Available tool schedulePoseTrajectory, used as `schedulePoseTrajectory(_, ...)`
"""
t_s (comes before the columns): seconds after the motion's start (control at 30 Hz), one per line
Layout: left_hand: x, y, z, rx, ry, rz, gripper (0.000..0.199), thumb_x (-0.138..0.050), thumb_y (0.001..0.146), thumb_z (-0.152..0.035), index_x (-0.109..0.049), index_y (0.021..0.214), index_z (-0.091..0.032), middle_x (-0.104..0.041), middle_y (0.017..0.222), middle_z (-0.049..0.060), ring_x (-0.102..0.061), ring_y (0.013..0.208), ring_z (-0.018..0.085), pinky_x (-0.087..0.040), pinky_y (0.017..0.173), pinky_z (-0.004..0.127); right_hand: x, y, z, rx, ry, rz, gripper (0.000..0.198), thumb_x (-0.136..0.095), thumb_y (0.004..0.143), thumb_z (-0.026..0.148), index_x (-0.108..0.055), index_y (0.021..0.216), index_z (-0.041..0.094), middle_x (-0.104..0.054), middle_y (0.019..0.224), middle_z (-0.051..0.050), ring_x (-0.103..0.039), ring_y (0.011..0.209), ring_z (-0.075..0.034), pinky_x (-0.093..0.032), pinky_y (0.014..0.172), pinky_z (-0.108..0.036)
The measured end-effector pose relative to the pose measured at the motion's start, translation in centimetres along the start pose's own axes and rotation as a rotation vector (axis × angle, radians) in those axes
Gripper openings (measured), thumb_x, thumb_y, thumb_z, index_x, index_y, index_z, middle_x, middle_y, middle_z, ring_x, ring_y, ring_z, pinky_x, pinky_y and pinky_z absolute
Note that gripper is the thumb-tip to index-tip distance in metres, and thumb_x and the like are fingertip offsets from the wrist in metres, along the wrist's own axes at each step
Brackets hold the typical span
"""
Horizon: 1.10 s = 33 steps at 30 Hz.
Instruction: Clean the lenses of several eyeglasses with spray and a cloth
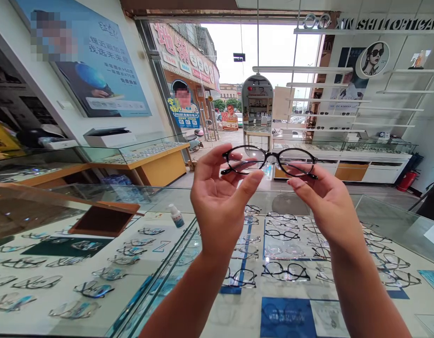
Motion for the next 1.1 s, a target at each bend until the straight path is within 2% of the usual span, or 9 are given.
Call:
schedulePoseTrajectory(0.13,-0.9,0.2,3.2,0.215,-0.154,0.133,0.050,-0.086,0.085,-0.052,-0.068,0.126,-0.031,-0.070,0.116,0.006,-0.074,0.104,0.018,-0.062,0.091,0.029,0.0,0.0,0.8,0.092,-0.030,-0.022,0.026,-0.077,0.092,0.038,-0.078,0.117,0.029,-0.080,0.113,-0.003,-0.073,0.101,-0.019,-0.058,0.095,-0.040)
schedulePoseTrajectory(0.27,-0.9,0.1,4.1,0.275,-0.196,0.132,0.051,-0.091,0.080,-0.044,-0.070,0.125,-0.031,-0.071,0.116,0.005,-0.074,0.106,0.017,-0.062,0.091,0.028,-0.1,0.1,0.9,0.107,-0.039,-0.017,0.021,-0.077,0.092,0.039,-0.078,0.111,0.029,-0.080,0.113,-0.003,-0.073,0.103,-0.020,-0.058,0.094,-0.040)
schedulePoseTrajectory(0.37,-1.1,0.1,4.4,0.320,-0.211,0.167,0.052,-0.092,0.080,-0.044,-0.071,0.126,-0.031,-0.073,0.117,0.006,-0.075,0.104,0.018,-0.063,0.086,0.027,0.0,0.2,1.0,0.127,-0.065,-0.022,0.026,-0.078,0.091,0.040,-0.077,0.116,0.030,-0.079,0.112,-0.003,-0.073,0.103,-0.021,-0.058,0.095,-0.041)
schedulePoseTrajectory(0.47,-2.2,-0.1,4.9,0.446,-0.264,0.317,0.052,-0.088,0.081,-0.052,-0.073,0.126,-0.030,-0.076,0.115,0.009,-0.077,0.100,0.021,-0.065,0.077,0.029,0.1,0.1,1.8,0.205,-0.115,-0.026,0.037,-0.079,0.089,0.041,-0.075,0.125,0.032,-0.076,0.118,-0.004,-0.071,0.110,-0.024,-0.058,0.099,-0.045)
schedulePoseTrajectory(0.57,-3.0,-0.4,5.2,0.563,-0.277,0.456,0.050,-0.084,0.082,-0.059,-0.077,0.119,-0.027,-0.078,0.107,0.010,-0.079,0.092,0.024,-0.066,0.072,0.032,-0.1,-0.1,2.8,0.296,-0.170,-0.008,0.039,-0.080,0.087,0.044,-0.077,0.125,0.035,-0.072,0.126,-0.005,-0.066,0.121,-0.029,-0.056,0.105,-0.050)
schedulePoseTrajectory(0.67,-3.1,-0.2,5.4,0.600,-0.241,0.467,0.044,-0.082,0.083,-0.061,-0.079,0.107,-0.025,-0.079,0.098,0.008,-0.079,0.085,0.024,-0.067,0.068,0.035,-0.3,-0.2,3.2,0.323,-0.201,0.000,0.033,-0.081,0.086,0.045,-0.080,0.118,0.038,-0.069,0.126,-0.005,-0.061,0.127,-0.032,-0.055,0.108,-0.053)
schedulePoseTrajectory(0.77,-3.6,-0.8,6.2,0.696,-0.258,0.485,0.040,-0.078,0.086,-0.059,-0.079,0.099,-0.022,-0.078,0.096,0.010,-0.079,0.088,0.028,-0.068,0.068,0.039,-0.5,-0.3,3.3,0.336,-0.215,0.014,0.029,-0.080,0.088,0.042,-0.081,0.116,0.041,-0.068,0.127,-0.005,-0.060,0.128,-0.032,-0.052,0.112,-0.055)
schedulePoseTrajectory(0.93,-4.9,-2.5,7.6,0.890,-0.383,0.473,0.036,-0.076,0.089,-0.055,-0.075,0.097,-0.020,-0.077,0.101,0.013,-0.078,0.093,0.030,-0.068,0.072,0.042,-1.0,-0.4,3.1,0.354,-0.270,0.013,0.030,-0.082,0.084,0.043,-0.080,0.114,0.042,-0.068,0.125,-0.004,-0.059,0.127,-0.033,-0.048,0.113,-0.059)
schedulePoseTrajectory(1.1,-5.1,-2.8,7.9,0.951,-0.415,0.457,0.039,-0.075,0.089,-0.057,-0.073,0.102,-0.021,-0.076,0.099,0.012,-0.077,0.092,0.029,-0.067,0.071,0.042,-1.3,-0.4,2.8,0.430,-0.321,-0.051,0.032,-0.080,0.085,0.044,-0.079,0.117,0.041,-0.069,0.122,-0.005,-0.059,0.123,-0.034,-0.049,0.109,-0.060)
Point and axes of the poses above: each hand's wrist, its own y-axis towards the middle knuckle, its own x-axis out of the back of the hand, z = x × y, the point moved 9 cm from there along y, towards the middle knuckle
